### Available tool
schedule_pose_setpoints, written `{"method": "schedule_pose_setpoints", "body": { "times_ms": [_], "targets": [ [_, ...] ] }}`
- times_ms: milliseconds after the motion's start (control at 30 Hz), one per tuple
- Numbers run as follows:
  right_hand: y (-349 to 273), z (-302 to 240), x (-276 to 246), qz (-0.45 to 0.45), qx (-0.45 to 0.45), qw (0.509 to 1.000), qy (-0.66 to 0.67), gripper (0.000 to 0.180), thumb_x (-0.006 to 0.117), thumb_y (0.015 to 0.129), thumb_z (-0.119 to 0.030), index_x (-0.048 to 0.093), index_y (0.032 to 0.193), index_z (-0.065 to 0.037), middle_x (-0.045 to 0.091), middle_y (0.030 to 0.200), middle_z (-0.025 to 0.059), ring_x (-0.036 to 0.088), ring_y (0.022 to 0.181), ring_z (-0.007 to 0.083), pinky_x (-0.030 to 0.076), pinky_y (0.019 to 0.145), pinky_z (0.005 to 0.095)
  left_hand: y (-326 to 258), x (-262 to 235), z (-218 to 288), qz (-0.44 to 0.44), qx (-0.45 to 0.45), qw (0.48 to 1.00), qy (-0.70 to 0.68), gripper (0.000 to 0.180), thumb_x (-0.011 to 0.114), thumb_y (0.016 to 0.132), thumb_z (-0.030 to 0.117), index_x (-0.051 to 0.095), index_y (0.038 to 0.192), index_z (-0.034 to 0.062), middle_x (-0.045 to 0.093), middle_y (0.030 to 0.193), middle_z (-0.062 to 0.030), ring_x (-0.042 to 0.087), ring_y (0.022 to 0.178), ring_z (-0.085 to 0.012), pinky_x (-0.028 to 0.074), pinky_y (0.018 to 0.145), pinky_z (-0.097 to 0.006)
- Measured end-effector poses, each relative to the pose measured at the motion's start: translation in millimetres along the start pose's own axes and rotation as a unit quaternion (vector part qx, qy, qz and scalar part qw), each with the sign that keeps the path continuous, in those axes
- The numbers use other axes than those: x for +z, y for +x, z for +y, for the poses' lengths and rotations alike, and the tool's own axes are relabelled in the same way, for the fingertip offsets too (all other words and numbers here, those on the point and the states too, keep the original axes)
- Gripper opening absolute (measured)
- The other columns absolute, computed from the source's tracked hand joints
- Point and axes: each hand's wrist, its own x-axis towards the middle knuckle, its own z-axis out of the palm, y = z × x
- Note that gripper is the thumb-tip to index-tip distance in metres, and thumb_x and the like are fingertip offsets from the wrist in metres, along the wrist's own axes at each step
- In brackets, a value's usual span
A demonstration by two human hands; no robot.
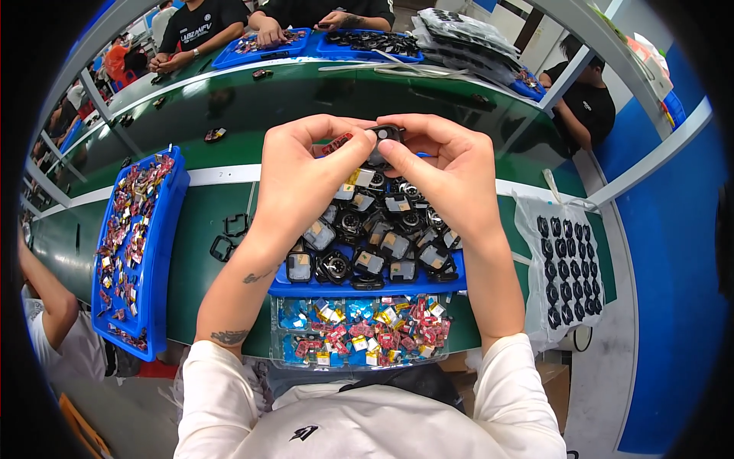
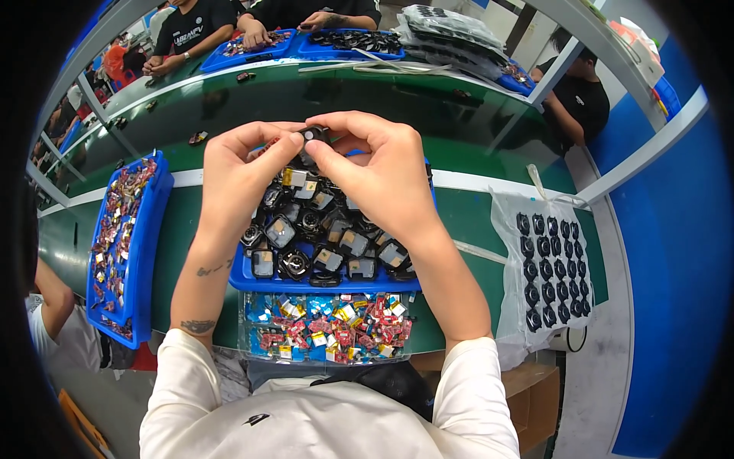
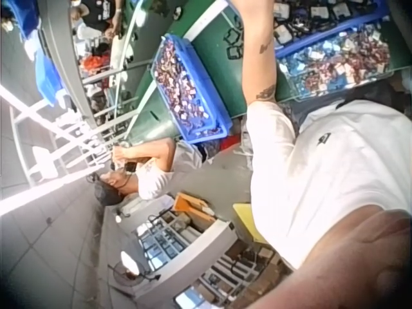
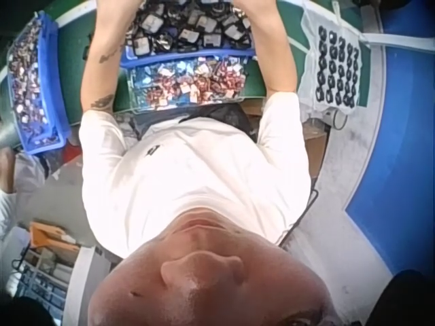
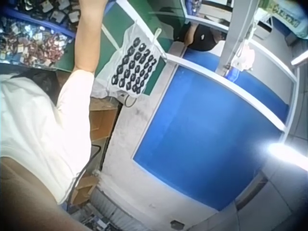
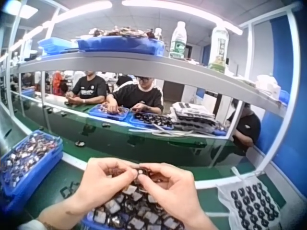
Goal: Assembling small electronic components with wiring at a factory workbench.
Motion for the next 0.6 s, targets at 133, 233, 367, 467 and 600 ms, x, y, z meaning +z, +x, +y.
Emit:
{"method": "schedule_pose_setpoints", "body": {
  "times_ms": [133,233,367,467,600],
  "targets": [
    [-0.4,-0.6,3.3,0.013,-0.009,1.0,0.013,0.02,0.068,0.081,-0.006,0.068,0.099,0.001,0.068,0.082,0.0089,0.065,0.073,0.0107,0.052,0.064,0.0213,-1.4,0.1,2.2,0.004,-0.009,1.0,-0.01,0.018,0.067,0.081,0.011,0.07,0.09,-0.0039,0.069,0.085,-0.0083,0.058,0.071,-0.005,0.047,0.062,-0.019],
    [0.0,1.0,4.1,0.033,-0.019,0.999,0.013,0.018,0.068,0.081,-0.005,0.068,0.097,0.002,0.068,0.082,0.0081,0.065,0.073,0.0106,0.052,0.065,0.0211,-1.9,2.5,3.7,0.004,-0.014,1.0,-0.007,0.018,0.068,0.081,0.011,0.07,0.09,-0.0041,0.069,0.087,-0.0094,0.058,0.071,-0.0051,0.047,0.06,-0.019],
    [1.1,-1.0,-1.0,0.054,-0.039,0.997,0.029,0.015,0.068,0.081,-0.002,0.068,0.095,0.002,0.068,0.082,0.0071,0.065,0.072,0.0099,0.052,0.063,0.0209,-3.2,2.0,7.9,-0.006,0.003,0.999,-0.039,0.017,0.07,0.08,0.012,0.071,0.089,-0.0026,0.068,0.085,-0.0078,0.058,0.07,-0.0057,0.046,0.059,-0.019],
    [2.9,-2.9,-3.5,0.081,-0.032,0.993,0.082,0.016,0.068,0.081,-0.003,0.066,0.096,0.004,0.067,0.085,0.0083,0.064,0.073,0.0091,0.052,0.059,0.0203,-3.4,-0.5,8.3,0.01,0.055,0.998,-0.014,0.015,0.071,0.079,0.012,0.071,0.086,-0.0015,0.068,0.082,-0.0058,0.057,0.068,-0.0049,0.044,0.056,-0.018],
    [4.1,-2.4,-8.3,0.045,0.023,0.99,0.131,0.019,0.068,0.081,-0.005,0.065,0.099,0.003,0.067,0.087,0.0077,0.063,0.076,0.0092,0.053,0.061,0.0214,-3.1,-4.8,8.0,0.007,0.097,0.992,0.083,0.013,0.071,0.079,0.012,0.071,0.082,-0.0009,0.067,0.077,-0.004,0.056,0.063,-0.0038,0.041,0.053,-0.018]
  ]
}}
